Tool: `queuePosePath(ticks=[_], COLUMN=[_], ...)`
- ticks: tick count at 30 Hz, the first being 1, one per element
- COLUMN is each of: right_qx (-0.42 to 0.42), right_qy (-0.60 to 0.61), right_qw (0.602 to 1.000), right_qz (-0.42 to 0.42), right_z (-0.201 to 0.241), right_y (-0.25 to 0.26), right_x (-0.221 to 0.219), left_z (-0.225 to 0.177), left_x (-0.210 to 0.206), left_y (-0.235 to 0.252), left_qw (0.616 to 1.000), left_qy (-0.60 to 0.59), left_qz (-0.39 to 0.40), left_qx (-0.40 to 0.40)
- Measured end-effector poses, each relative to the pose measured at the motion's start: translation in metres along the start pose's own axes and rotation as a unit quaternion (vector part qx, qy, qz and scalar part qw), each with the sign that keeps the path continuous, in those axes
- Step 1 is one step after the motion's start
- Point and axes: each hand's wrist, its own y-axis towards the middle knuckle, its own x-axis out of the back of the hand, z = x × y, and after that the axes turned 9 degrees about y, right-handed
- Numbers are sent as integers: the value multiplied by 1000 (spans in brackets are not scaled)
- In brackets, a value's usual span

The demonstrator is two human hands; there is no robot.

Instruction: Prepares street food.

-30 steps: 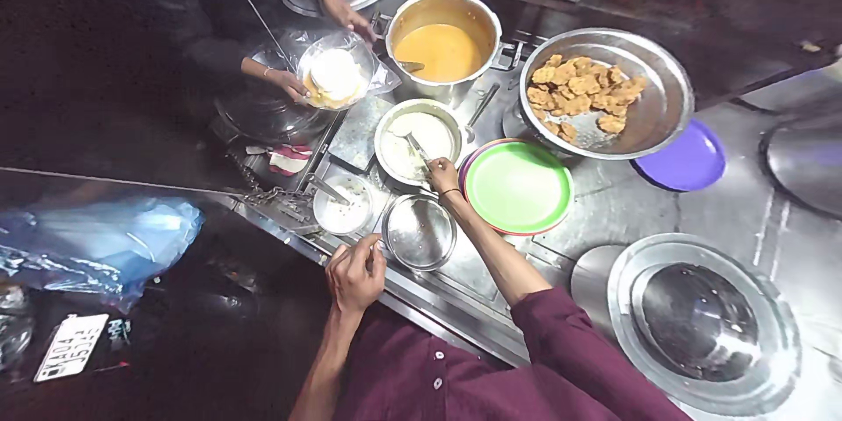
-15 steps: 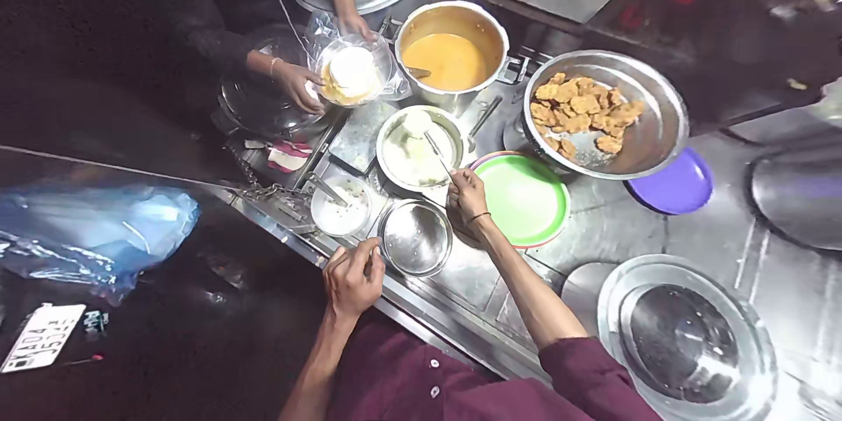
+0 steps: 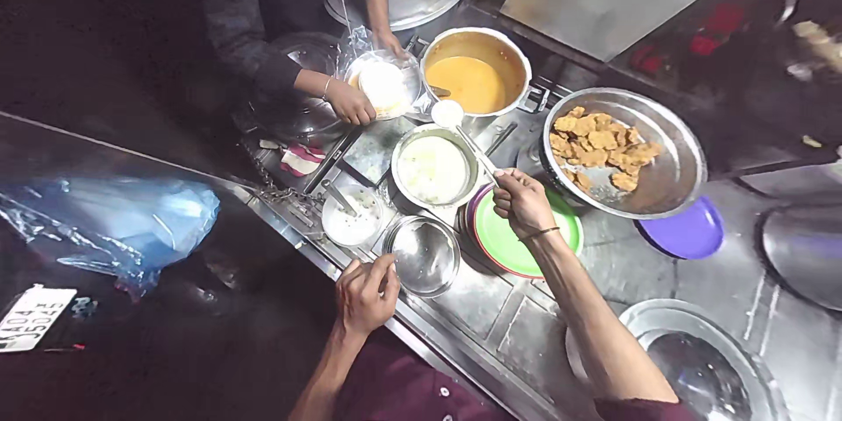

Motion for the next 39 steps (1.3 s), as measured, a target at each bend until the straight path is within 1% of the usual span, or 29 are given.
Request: queuePosePath(ticks=[7, 11, 16, 25, 27, 29, 32, 37, 39], right_qx=[-9, -2, 20, 73, 91, 117, 161, 246, 285], right_qy=[34, 20, -14, -77, -113, -178, -283, -396, -448], right_qw=[998, 999, 999, 994, 989, 977, 944, 882, 844], right_qz=[43, 48, 23, 8, -5, -24, -54, -67, -73], right_z=[-1, -1, -1, -7, -9, -10, -9, -8, -8], right_y=[45, 71, 94, 119, 123, 126, 129, 129, 127], right_x=[-35, -48, -56, -57, -57, -57, -59, -63, -65], left_z=[0, 0, 0, 1, 1, 1, 1, 1, 1], left_x=[-1, 0, -1, -1, -1, 0, -1, 0, 0], left_y=[0, 2, 1, 0, 1, 2, 2, 1, 2], left_qw=[1000, 1000, 1000, 1000, 1000, 1000, 1000, 1000, 1000], left_qy=[-10, -10, -14, -9, -8, -8, -9, -8, -7], left_qz=[-7, -5, -6, 2, 2, 2, 0, 1, 4], left_qx=[4, 0, 0, 4, 4, 3, 1, -2, -4])
